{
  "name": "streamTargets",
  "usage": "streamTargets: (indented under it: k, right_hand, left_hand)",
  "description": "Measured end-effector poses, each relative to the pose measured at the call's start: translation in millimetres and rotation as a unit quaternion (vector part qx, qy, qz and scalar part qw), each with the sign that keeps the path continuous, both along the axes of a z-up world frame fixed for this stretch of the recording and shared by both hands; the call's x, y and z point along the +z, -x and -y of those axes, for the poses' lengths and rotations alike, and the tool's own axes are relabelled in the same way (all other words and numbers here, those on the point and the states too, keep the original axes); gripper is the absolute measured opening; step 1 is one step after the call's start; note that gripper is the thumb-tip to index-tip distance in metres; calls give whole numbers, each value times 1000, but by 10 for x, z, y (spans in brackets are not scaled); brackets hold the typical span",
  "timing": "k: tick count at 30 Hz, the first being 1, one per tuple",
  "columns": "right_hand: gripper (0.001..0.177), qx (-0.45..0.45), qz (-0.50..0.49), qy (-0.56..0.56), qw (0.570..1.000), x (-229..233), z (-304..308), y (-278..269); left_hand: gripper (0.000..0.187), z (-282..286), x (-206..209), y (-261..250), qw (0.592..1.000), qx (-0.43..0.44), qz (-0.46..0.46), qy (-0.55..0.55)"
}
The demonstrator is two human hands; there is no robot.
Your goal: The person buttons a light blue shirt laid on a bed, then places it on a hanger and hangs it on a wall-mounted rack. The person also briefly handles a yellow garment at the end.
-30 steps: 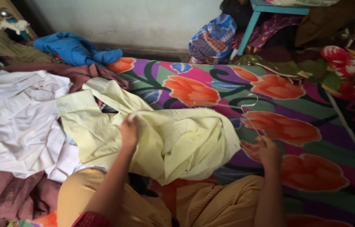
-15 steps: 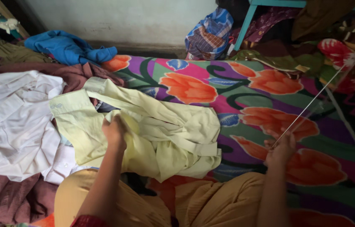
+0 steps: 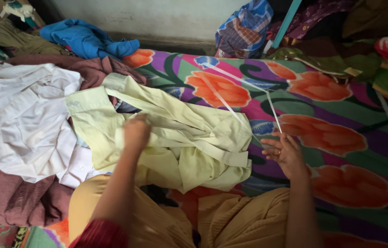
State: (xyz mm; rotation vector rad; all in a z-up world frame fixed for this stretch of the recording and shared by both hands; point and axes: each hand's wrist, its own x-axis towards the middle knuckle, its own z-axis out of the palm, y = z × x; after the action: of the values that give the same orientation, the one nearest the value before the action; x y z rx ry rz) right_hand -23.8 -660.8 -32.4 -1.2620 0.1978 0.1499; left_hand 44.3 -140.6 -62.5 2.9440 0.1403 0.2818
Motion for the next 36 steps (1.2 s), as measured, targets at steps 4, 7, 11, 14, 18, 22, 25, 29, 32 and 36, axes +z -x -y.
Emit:
streamTargets:
  k: [4,7,11,14,18,22,25,29,32,36]
  right_hand:
    - [47,112,-19,-30,993,8,50,-1]
    - [51,149,-50,-42,987,-8,73,112]
    - [70,274,64,-84,956,99,57,287]
    - [78,264,62,-79,959,154,-25,353]
    - [74,331,-4,-71,941,75,-18,402]
    - [58,372,-13,-10,928,-78,-35,361]
    - [47,357,-6,-16,934,-119,-112,320]
    - [44,311,-26,-15,950,10,-200,356]
    - [44,302,-35,23,952,120,-291,403]
    - [42,244,-28,40,968,175,-242,451]
  left_hand:
    - [47,231,-539,-147,985,-149,43,-70]
    - [54,268,-634,-177,986,-126,-7,-109]
    - [39,239,-444,-260,972,-102,-195,-87]
    - [25,262,-55,-318,996,-69,-48,13]
    - [36,279,877,-262,964,-122,233,30]
    - [49,264,1734,-217,928,-193,319,11]
    - [43,295,2103,-291,925,-213,312,38]
    - [23,376,2303,-351,933,-257,249,25]
    - [22,514,2259,-361,943,-256,209,-17]
    - [26,628,2157,-338,952,-234,188,-54]
